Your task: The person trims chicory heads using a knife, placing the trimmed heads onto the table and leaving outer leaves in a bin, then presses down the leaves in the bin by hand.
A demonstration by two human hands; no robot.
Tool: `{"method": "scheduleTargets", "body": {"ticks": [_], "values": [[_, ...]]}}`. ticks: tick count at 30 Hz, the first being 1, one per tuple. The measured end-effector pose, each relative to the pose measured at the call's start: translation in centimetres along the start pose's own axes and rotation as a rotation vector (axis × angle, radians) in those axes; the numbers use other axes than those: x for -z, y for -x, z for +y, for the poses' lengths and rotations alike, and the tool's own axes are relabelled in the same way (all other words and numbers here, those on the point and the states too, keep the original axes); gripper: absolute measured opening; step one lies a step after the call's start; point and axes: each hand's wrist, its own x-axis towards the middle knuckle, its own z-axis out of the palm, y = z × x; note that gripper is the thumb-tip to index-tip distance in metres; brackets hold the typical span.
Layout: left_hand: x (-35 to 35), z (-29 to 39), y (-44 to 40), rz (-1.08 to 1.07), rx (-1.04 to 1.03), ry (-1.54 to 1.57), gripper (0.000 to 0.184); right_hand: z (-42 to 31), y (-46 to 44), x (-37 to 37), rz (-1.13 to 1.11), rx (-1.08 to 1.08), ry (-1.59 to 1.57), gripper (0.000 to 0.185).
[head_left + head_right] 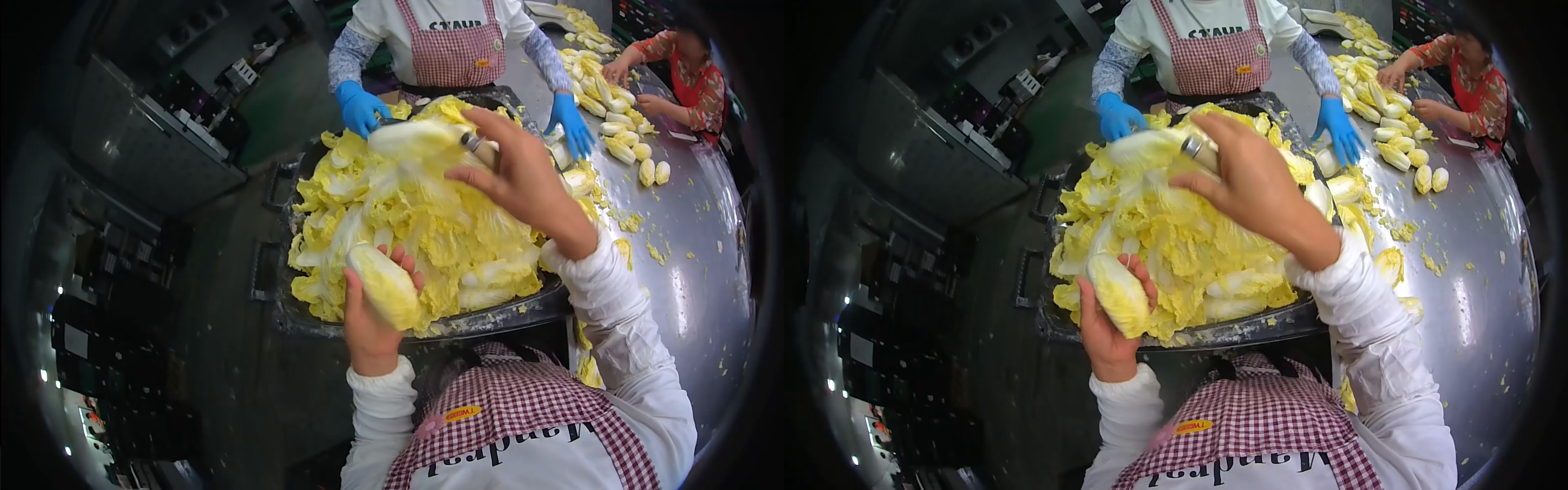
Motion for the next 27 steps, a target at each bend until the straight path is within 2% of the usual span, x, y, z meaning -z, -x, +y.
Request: {"method": "scheduleTargets", "body": {"ticks": [1,3,5,7,9,11,12,13,15,17,19,20,21,23,27], "values": [[-0.4,-0.2,0.1,0.016,-0.038,-0.032,0.055,-0.9,0.8,0.1,-0.062,-0.12,-0.065,0.055],[-1.7,-0.3,0.1,0.02,-0.08,-0.1,0.051,-2.0,3.1,-1.1,-0.04,-0.054,-0.165,0.054],[-2.2,-0.7,0.4,0.046,-0.12,-0.161,0.047,-4.8,5.3,-0.3,-0.416,-0.419,-0.611,0.056],[-2.6,-1.1,0.2,0.097,-0.179,-0.295,0.052,-6.2,6.6,-0.9,-0.458,-0.344,-0.634,0.059],[-3.0,-1.5,0.1,0.011,-0.15,-0.345,0.052,-5.7,7.9,-2.3,-0.359,-0.302,-0.664,0.055],[-3.2,-2.2,-0.3,-0.012,-0.22,-0.537,0.053,-5.2,8.3,-2.1,-0.354,-0.389,-0.615,0.048],[-3.1,-2.4,-0.1,-0.018,-0.239,-0.54,0.057,-5.1,8.3,-2.1,-0.377,-0.506,-0.671,0.042],[-2.6,-2.6,0.0,-0.023,-0.233,-0.536,0.057,-5.3,8.1,-1.5,-0.373,-0.509,-0.663,0.042],[-1.3,-2.6,-0.1,-0.16,-0.175,-0.353,0.056,-6.0,7.1,0.0,-0.54,-1.003,-1.006,0.039],[-1.7,-3.0,-0.2,-0.148,-0.195,-0.341,0.056,-5.7,7.7,-0.3,-0.547,-0.976,-1.04,0.039],[-1.6,-3.1,-0.2,0.068,-0.276,-0.497,0.052,-5.6,7.9,-0.6,-0.573,-0.775,-0.824,0.043],[-1.7,-3.3,-0.2,0.097,-0.336,-0.578,0.05,-4.9,8.9,-1.5,-0.532,-0.653,-0.783,0.052],[-1.7,-3.5,-0.2,0.097,-0.337,-0.578,0.05,-4.8,9.5,-2.1,-0.533,-0.652,-0.783,0.052],[-1.5,-4.0,0.0,0.167,-0.44,-0.692,0.058,-4.8,10.4,-2.6,-0.488,-0.507,-0.674,0.06],[-0.6,-4.3,-0.2,0.1,-0.517,-0.733,0.071,-5.0,9.9,-1.8,-0.475,-0.598,-0.634,0.061]]}}
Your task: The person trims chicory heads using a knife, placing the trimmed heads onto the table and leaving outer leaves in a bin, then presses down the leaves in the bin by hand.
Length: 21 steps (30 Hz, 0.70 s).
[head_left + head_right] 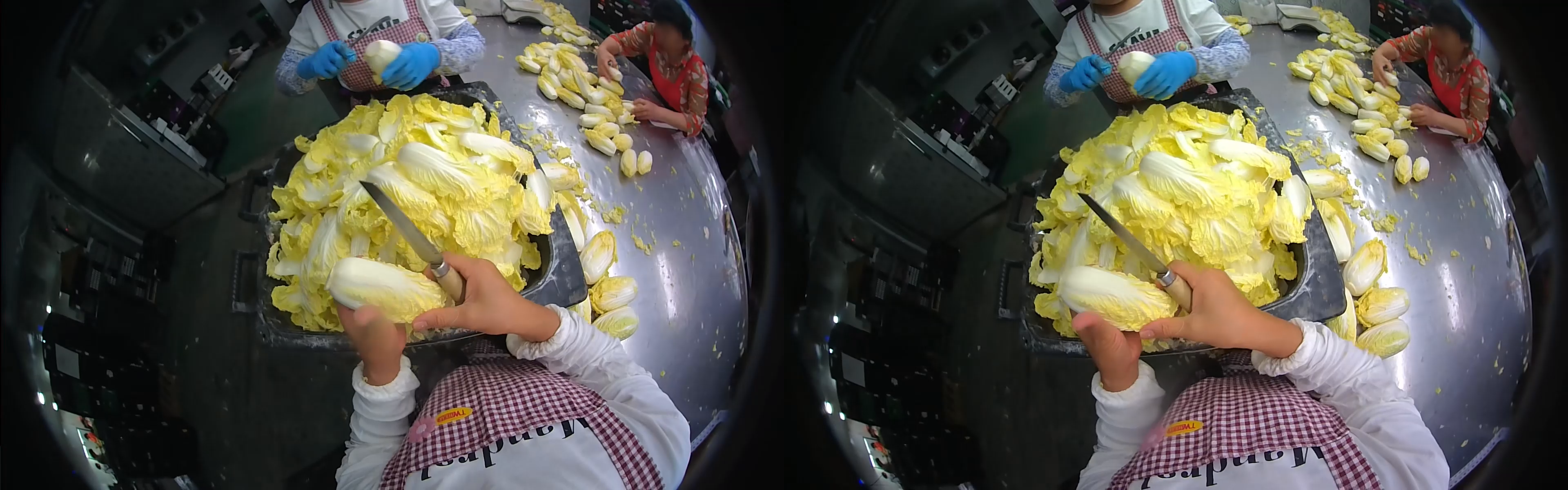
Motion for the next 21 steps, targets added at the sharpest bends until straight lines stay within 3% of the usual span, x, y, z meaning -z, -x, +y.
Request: {"method": "scheduleTargets", "body": {"ticks": [2,6,8,10,12,14,16,18,20,21], "values": [[-0.1,0.1,-0.4,0.038,-0.121,-0.301,0.087,-0.3,0.2,0.3,-0.007,0.005,0.01,0.057],[0.3,0.1,-0.7,0.059,-0.174,-0.29,0.095,-1.4,0.2,1.2,-0.126,-0.318,-0.38,0.045],[1.3,-0.4,-0.4,-0.06,-0.023,-0.116,0.103,-1.7,0.1,1.0,-0.163,-0.431,-0.567,0.043],[1.0,-0.6,-0.2,-0.064,-0.005,-0.077,0.102,-1.4,0.1,0.4,-0.166,-0.304,-0.49,0.04],[0.7,-0.4,-0.3,-0.07,0.012,-0.039,0.102,-1.0,0.3,0.2,-0.125,-0.354,-0.52,0.039],[0.4,0.6,-0.7,-0.1,-0.041,-0.305,0.097,-0.7,0.4,0.9,-0.091,-0.405,-0.549,0.038],[0.8,1.4,-1.2,-0.13,0.01,-0.298,0.091,-0.6,0.1,2.7,-0.162,-0.443,-0.926,0.036],[1.3,2.2,-1.6,-0.167,0.06,-0.289,0.086,-2.1,0.2,4.0,-0.046,-0.408,-1.103,0.033],[2.1,3.0,-1.5,-0.37,0.412,-0.049,0.077,-3.5,0.2,5.4,-0.094,-0.336,-1.09,0.03],[2.1,2.7,-1.0,-0.377,0.427,0.038,0.072,-4.0,0.2,5.7,-0.096,-0.334,-1.093,0.03]]}}
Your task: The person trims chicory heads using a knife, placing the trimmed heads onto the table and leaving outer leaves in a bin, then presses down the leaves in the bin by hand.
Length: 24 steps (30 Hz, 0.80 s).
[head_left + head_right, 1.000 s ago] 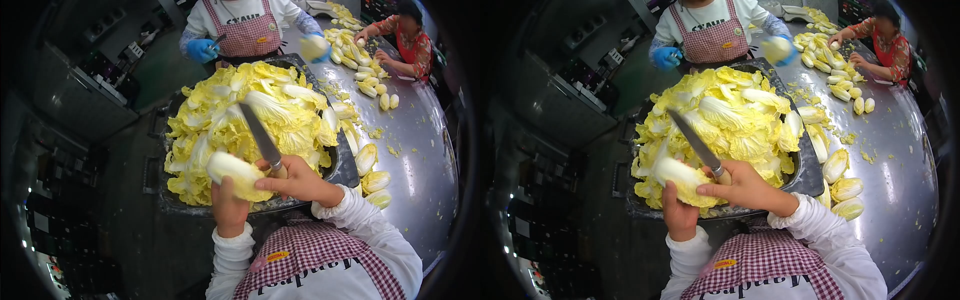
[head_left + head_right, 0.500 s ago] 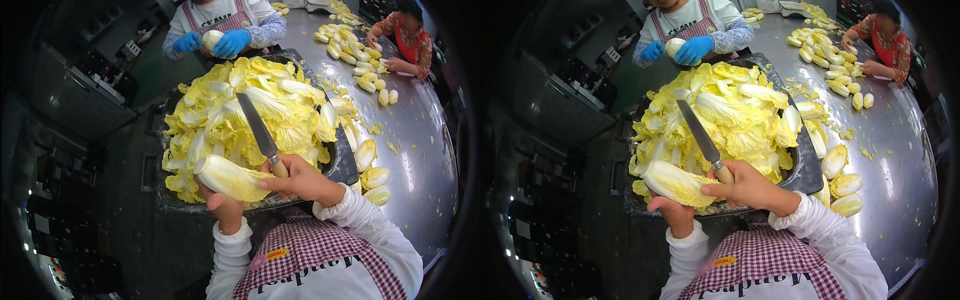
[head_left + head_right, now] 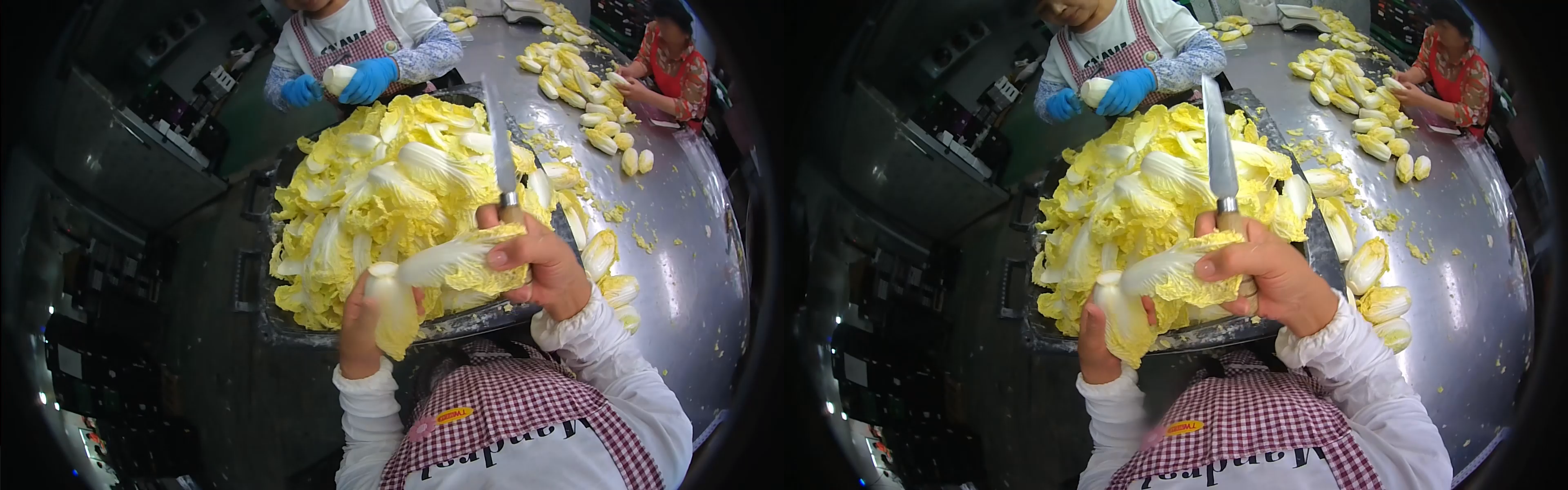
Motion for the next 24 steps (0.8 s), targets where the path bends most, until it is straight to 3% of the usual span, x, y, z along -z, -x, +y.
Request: {"method": "scheduleTargets", "body": {"ticks": [3,5,9,11,12,13,15,17,19,21,23,24], "values": [[0.4,-0.7,-0.2,0.002,0.013,0.233,0.074,-1.4,0.4,-0.7,-0.05,0.233,0.055,0.023],[0.4,0.5,-0.4,0.136,0.02,0.365,0.076,-2.9,0.6,-1.1,-0.042,0.37,0.109,0.023],[0.4,1.3,-0.7,0.156,-0.099,0.5,0.068,-4.3,-2.8,-3.0,0.068,0.421,0.536,0.031],[-0.6,1.4,-0.9,0.185,-0.099,0.481,0.062,-3.6,-5.5,-2.2,0.201,0.535,0.954,0.04],[-0.7,1.3,-0.7,0.125,-0.102,0.48,0.058,-2.1,-7.2,0.0,0.246,0.871,1.156,0.043],[-0.7,1.4,-0.7,0.118,-0.11,0.478,0.058,-1.5,-7.1,0.2,0.292,0.97,1.287,0.044],[-0.8,1.3,-0.4,0.149,-0.189,0.303,0.06,0.6,-5.5,0.0,0.249,0.775,1.047,0.044],[-0.1,0.8,-0.1,0.144,-0.14,0.344,0.064,3.1,-3.7,-0.2,0.053,0.505,0.848,0.044],[-1.1,0.7,-0.8,0.17,-0.179,0.332,0.069,4.3,-2.2,-0.8,-0.05,0.468,1.152,0.046],[-0.8,-0.4,-0.8,0.239,-0.213,0.241,0.069,6.0,-2.5,0.3,-0.048,0.562,1.127,0.047],[-1.2,-1.0,-0.9,0.241,-0.247,0.18,0.066,6.2,-2.2,0.8,0.062,0.306,0.878,0.044],[-1.2,-1.0,-0.9,0.204,-0.258,0.157,0.066,6.1,-2.0,0.8,0.071,0.306,0.877,0.044]]}}
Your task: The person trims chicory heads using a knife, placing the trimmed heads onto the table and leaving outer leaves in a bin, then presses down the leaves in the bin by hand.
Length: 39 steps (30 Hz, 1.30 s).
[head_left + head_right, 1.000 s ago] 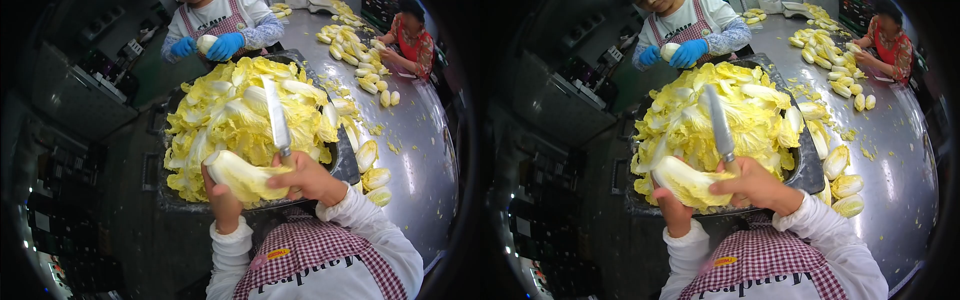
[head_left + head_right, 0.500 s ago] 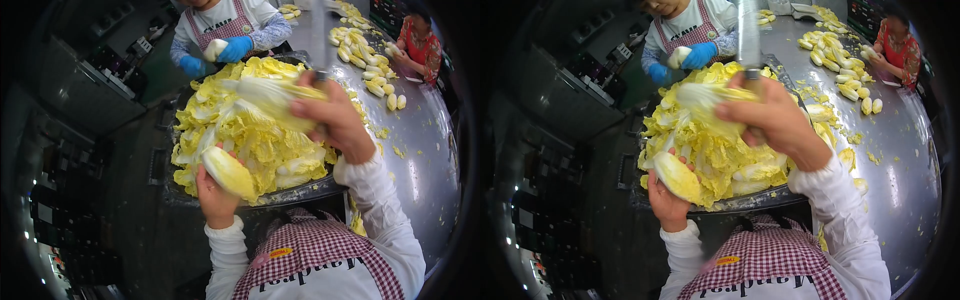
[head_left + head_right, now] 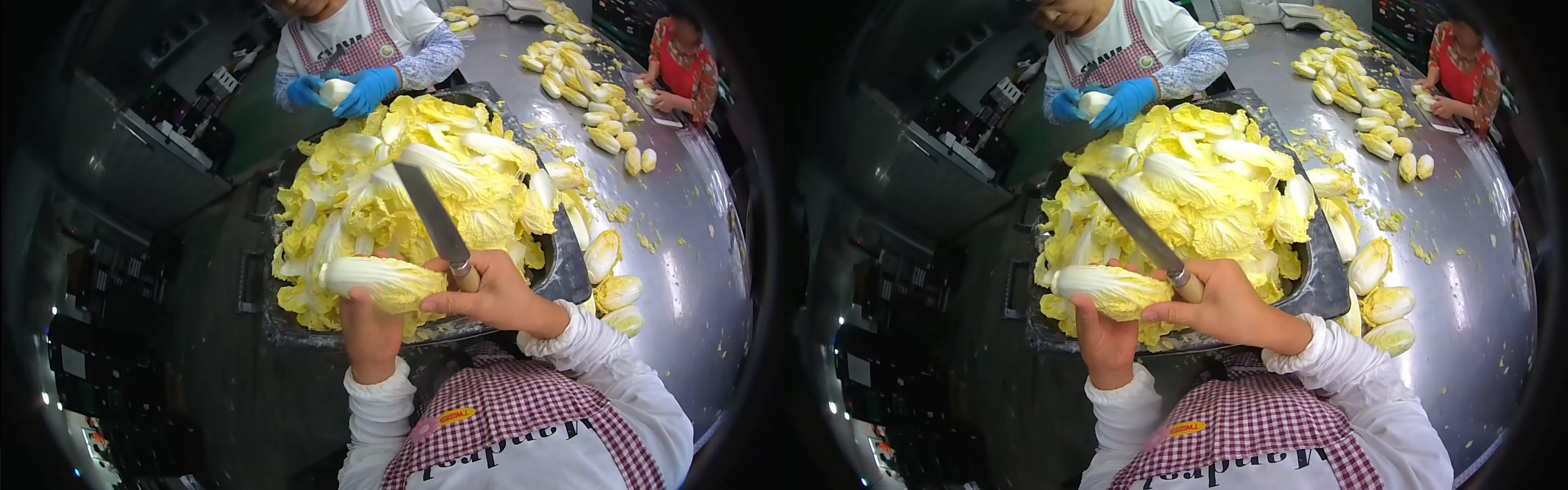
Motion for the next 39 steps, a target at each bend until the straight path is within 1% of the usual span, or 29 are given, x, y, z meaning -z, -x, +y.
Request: {"method": "scheduleTargets", "body": {"ticks": [1,3,4,5,6,7,8,9,10,11,12,13,15,16,19,22,25,27,28,29,30,31,32,33,34,35,36,37,39], "values": [[0.0,-0.1,0.0,-0.003,0.005,0.002,0.066,-0.3,0.1,0.3,0.013,0.002,-0.001,0.041],[0.1,-0.4,0.0,-0.007,-0.108,-0.113,0.068,-1.0,0.1,0.7,0.033,0.008,-0.003,0.035],[0.2,-0.3,-0.1,-0.007,-0.108,-0.112,0.068,-1.2,0.3,0.4,0.028,-0.074,-0.136,0.033],[0.4,-0.2,-0.1,-0.014,-0.145,-0.212,0.071,-1.6,0.3,0.5,0.028,-0.077,-0.135,0.033],[0.5,-0.1,-0.2,-0.021,-0.182,-0.312,0.074,-2.2,0.3,0.7,0.035,-0.184,-0.223,0.033],[0.4,-0.2,-0.2,-0.018,-0.183,-0.311,0.074,-2.7,0.2,1.0,0.042,-0.29,-0.309,0.034],[0.2,-0.2,-0.2,-0.018,-0.142,-0.218,0.077,-3.2,0.2,1.3,0.001,-0.305,-0.316,0.039],[0.1,-0.3,-0.2,-0.019,-0.101,-0.126,0.079,-2.5,0.0,1.1,-0.001,-0.306,-0.317,0.039],[0.0,-0.5,-0.1,-0.019,-0.1,-0.128,0.079,-1.2,-0.3,0.5,0.051,-0.034,-0.119,0.039],[-0.1,-0.7,0.0,0.017,-0.104,-0.225,0.081,-0.2,-0.4,0.1,0.103,0.236,0.082,0.04],[-0.2,-1.0,0.1,0.034,-0.107,-0.272,0.082,0.2,-0.4,-0.1,0.076,0.228,0.144,0.045],[-0.4,-1.2,0.1,0.052,-0.109,-0.319,0.083,0.0,-0.1,-0.1,0.076,0.229,0.146,0.045],[-0.6,-1.5,0.1,0.042,-0.123,-0.24,0.085,-0.3,0.5,-0.2,-0.002,0.021,0.094,0.046],[-0.3,-1.6,0.1,0.045,-0.124,-0.241,0.085,0.5,0.4,-0.2,-0.003,0.036,-0.022,0.045],[0.5,-2.0,0.0,-0.002,-0.108,-0.195,0.087,-0.1,0.4,0.2,-0.025,0.005,-0.109,0.041],[0.0,-1.7,-0.3,-0.044,-0.116,-0.168,0.088,0.2,0.6,0.5,-0.014,-0.01,-0.049,0.037],[-0.4,-1.4,-0.3,0.002,-0.111,-0.219,0.089,0.6,0.9,0.2,0.041,-0.01,-0.054,0.034],[-0.8,-1.3,-0.4,-0.026,-0.165,-0.198,0.074,1.2,0.9,0.4,0.025,0.007,-0.014,0.034],[-0.9,-1.0,-0.3,-0.024,-0.168,-0.198,0.074,1.3,0.9,0.6,0.014,0.023,0.028,0.034],[-0.9,-0.6,-0.3,-0.002,-0.122,-0.252,0.06,1.2,0.9,0.9,0.01,0.024,0.029,0.034],[-0.9,-0.2,-0.2,0.021,-0.077,-0.305,0.048,0.6,0.6,1.5,0.07,0.104,0.236,0.035],[-0.9,0.2,0.0,0.024,-0.08,-0.304,0.048,-0.1,0.4,2.1,0.131,0.185,0.443,0.036],[-1.0,0.6,0.1,-0.004,-0.011,-0.308,0.042,-1.2,0.3,2.6,0.139,0.291,0.562,0.035],[-1.3,1.0,0.2,-0.034,0.06,-0.311,0.038,-2.0,0.2,2.8,0.138,0.291,0.562,0.035],[-1.9,1.1,0.4,-0.05,0.047,-0.387,0.035,-2.6,0.1,3.0,0.105,0.398,0.694,0.034],[-2.2,1.1,0.6,-0.05,0.054,-0.388,0.035,-3.3,0.2,3.1,0.072,0.501,0.825,0.032],[-2.5,1.2,0.8,-0.078,0.037,-0.46,0.035,-4.2,0.4,3.5,-0.035,0.572,0.993,0.031],[-2.7,1.2,0.9,-0.107,0.017,-0.531,0.035,-4.8,0.5,3.7,-0.032,0.568,0.993,0.031],[-2.5,1.5,0.8,-0.135,0.009,-0.549,0.034,-5.6,0.7,3.9,-0.101,0.678,1.101,0.033]]}}
